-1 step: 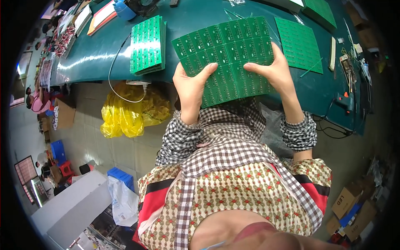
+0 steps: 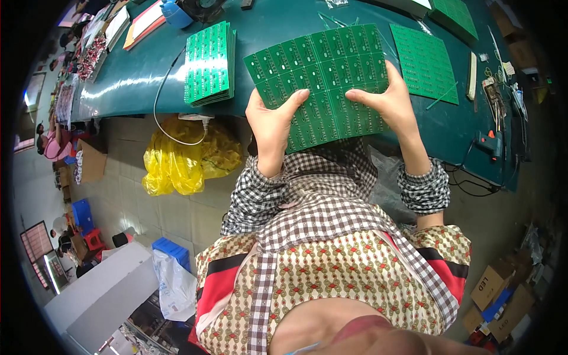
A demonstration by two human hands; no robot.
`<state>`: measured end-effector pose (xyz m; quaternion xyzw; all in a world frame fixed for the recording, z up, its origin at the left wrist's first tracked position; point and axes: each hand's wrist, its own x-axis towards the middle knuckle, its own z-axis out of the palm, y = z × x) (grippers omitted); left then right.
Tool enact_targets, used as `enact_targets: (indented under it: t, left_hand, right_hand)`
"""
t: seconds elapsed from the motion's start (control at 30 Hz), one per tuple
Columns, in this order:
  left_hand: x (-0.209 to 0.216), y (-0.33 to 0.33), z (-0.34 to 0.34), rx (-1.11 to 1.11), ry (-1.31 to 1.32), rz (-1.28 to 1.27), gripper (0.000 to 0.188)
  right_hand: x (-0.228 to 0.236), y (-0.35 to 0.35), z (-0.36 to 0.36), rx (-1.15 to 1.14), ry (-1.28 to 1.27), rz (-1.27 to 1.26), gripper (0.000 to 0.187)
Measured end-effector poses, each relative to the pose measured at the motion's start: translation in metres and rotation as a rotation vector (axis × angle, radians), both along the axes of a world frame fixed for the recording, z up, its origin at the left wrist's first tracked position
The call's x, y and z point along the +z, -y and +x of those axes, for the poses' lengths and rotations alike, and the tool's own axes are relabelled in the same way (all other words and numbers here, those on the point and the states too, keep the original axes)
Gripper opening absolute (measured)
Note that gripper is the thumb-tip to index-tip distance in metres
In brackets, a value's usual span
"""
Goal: The worker uses wire cutters to trim excess leads or components from several green PCB circuit boards at a factory workbench.
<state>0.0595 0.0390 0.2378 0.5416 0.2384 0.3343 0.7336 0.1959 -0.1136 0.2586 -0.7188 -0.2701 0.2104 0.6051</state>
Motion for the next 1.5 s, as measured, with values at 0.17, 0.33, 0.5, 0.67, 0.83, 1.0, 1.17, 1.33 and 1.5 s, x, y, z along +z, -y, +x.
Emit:
enact_targets:
  t: [0.17,0.33,0.5,0.67,0.83,1.0,1.17,1.33,1.5]
  left_hand:
    - [-0.003,-0.004,0.002,-0.063,-0.04,-0.05,0.04]
    - [0.037,-0.035,0.001,0.299,-0.208,1.008,0.059]
    - [0.066,-0.076,0.022,-0.575,-0.398,0.925,0.035]
    - [0.055,-0.077,0.032,-0.705,-0.511,0.729,0.033]
    - [0.039,-0.082,0.041,-0.688,-0.666,0.64,0.036]
    - [0.024,-0.087,0.051,-0.666,-0.78,0.692,0.036]
    - [0.026,-0.089,0.053,-0.674,-0.786,0.664,0.035]
    - [0.054,-0.068,0.035,-0.801,-0.318,0.317,0.035]
    - [0.049,-0.069,0.039,-0.835,-0.367,0.304,0.032]
  right_hand:
    - [-0.004,0.003,0.004,-0.023,0.025,-0.019,0.065]
    - [0.008,0.013,0.013,0.098,0.033,0.037,0.065]
    - [0.017,0.005,0.01,0.175,0.105,0.043,0.066]
    - [0.014,0.002,0.011,0.14,0.135,-0.12,0.067]
    - [-0.006,-0.001,0.012,0.059,0.226,-0.195,0.067]
    - [0.0,-0.011,0.001,0.002,0.372,-0.383,0.068]
    - [0.001,-0.008,0.002,-0.004,0.424,-0.361,0.068]
    - [0.006,0.011,0.022,0.252,-0.273,0.011,0.066]
    - [0.001,0.031,0.037,0.141,-0.423,0.074,0.059]
